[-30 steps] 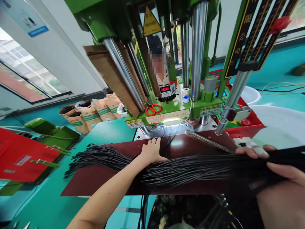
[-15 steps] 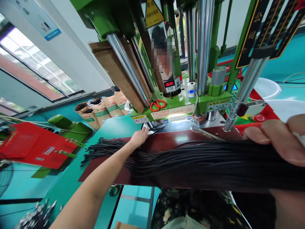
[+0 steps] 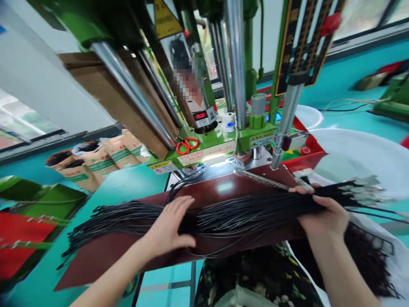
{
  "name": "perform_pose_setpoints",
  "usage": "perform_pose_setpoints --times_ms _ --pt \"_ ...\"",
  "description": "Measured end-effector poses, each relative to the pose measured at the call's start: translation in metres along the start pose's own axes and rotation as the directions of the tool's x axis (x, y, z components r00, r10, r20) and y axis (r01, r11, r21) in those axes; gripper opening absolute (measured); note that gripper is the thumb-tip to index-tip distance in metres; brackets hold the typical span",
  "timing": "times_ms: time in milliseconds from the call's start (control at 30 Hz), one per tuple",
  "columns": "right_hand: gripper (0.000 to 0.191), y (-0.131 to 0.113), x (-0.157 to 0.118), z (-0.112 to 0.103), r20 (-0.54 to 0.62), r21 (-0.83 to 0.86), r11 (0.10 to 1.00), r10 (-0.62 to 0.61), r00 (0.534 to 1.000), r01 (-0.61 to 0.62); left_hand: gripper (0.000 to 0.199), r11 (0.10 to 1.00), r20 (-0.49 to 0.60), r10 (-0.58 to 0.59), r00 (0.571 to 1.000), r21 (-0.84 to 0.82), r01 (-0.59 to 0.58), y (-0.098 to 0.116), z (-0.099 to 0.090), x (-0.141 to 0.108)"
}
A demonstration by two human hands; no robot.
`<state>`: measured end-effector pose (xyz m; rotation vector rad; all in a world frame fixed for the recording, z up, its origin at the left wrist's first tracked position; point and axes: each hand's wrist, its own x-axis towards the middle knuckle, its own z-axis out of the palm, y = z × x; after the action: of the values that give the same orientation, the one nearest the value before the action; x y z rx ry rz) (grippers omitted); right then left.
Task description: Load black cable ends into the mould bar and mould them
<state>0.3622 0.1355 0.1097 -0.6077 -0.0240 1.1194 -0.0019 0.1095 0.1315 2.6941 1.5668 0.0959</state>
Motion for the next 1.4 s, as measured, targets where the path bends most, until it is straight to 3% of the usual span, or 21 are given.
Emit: perform_pose_setpoints --times_ms 67,133,233,367,467,567,733,867,967,1067,1167,1200,1233,1267,1333,1367,1400 --pt "0.028 -0.004 0.001 -0.003 0.101 -0.025 0.999 0.032 0.994 -0.030 0.122 0.997 0.045 0.072 0.996 0.002 -0.072 0.031 0.007 -0.001" --pt "0.023 -0.005 0.001 -0.003 0.161 -0.051 0.997 0.074 0.984 -0.066 0.129 0.998 0.055 0.038 0.998 0.049 -0.040 0.052 0.016 0.007" --pt "0.021 -0.007 -0.001 0.000 0.166 -0.067 0.991 0.127 0.978 -0.118 0.113 0.997 0.068 -0.023 0.997 0.073 0.018 0.063 0.024 0.022" --pt "0.021 -0.010 -0.004 0.005 0.145 -0.139 0.986 0.116 0.983 -0.096 0.079 0.997 0.147 -0.035 0.989 0.076 0.024 0.059 0.028 0.031" --pt "0.021 -0.009 -0.011 0.004 0.125 -0.115 0.984 0.150 0.981 -0.136 0.067 0.993 0.223 -0.035 0.974 0.117 0.009 0.052 0.028 0.028" --pt "0.020 0.002 -0.025 -0.002 0.134 -0.069 0.970 0.242 0.961 -0.235 0.066 0.989 0.267 -0.010 0.964 0.145 -0.029 0.031 0.031 0.017" --pt "0.020 0.043 -0.044 -0.007 0.138 -0.051 0.914 0.405 0.904 -0.402 0.062 0.978 0.189 -0.047 0.981 0.210 0.007 -0.024 0.042 -0.017" --pt "0.013 0.057 -0.038 -0.005 0.100 -0.128 0.888 0.454 0.885 -0.441 0.058 0.981 0.171 -0.044 0.984 0.191 0.010 -0.036 0.041 -0.034" --pt "0.008 0.050 -0.033 -0.007 0.105 -0.273 0.841 0.508 0.855 -0.467 0.063 0.989 0.207 -0.074 0.976 0.139 0.045 -0.020 0.032 -0.025" --pt "0.010 0.040 -0.033 -0.012 0.168 -0.392 0.801 0.545 0.821 -0.452 0.074 0.997 0.254 -0.065 0.965 0.061 0.051 0.009 0.023 -0.002" --pt "0.011 0.029 -0.037 -0.021 0.156 -0.517 0.754 0.549 0.821 -0.406 0.068 0.998 0.196 -0.009 0.980 0.058 -0.002 0.046 0.023 0.028" --pt "0.012 0.022 -0.039 -0.023 0.144 -0.598 0.695 0.582 0.801 -0.398 0.062 0.997 0.156 0.018 0.988 0.071 -0.030 0.058 0.026 0.037" --pt "0.018 0.013 -0.040 -0.025 0.133 -0.704 0.593 0.651 0.747 -0.392 0.056 0.995 0.114 0.043 0.993 0.088 -0.053 0.069 0.029 0.046" --pt "0.023 0.002 -0.042 -0.026 0.106 -0.818 0.442 0.745 0.658 -0.369 0.053 0.992 0.076 0.067 0.995 0.105 -0.075 0.079 0.033 0.054" --pt "0.028 -0.025 -0.045 -0.022 -0.033 -0.974 0.063 0.913 0.407 -0.219 0.050 0.985 0.017 0.102 0.995 0.137 -0.104 0.094 0.040 0.066" --pt "0.026 -0.040 -0.045 -0.017 -0.109 -0.991 -0.076 0.936 0.333 -0.111 0.052 0.983 -0.003 0.114 0.994 0.146 -0.112 0.099 0.043 0.070" --pt "0.024 -0.054 -0.045 -0.010 -0.142 -0.989 -0.146 0.938 0.317 -0.010 0.055 0.982 -0.018 0.120 0.993 0.151 -0.116 0.103 0.045 0.072"
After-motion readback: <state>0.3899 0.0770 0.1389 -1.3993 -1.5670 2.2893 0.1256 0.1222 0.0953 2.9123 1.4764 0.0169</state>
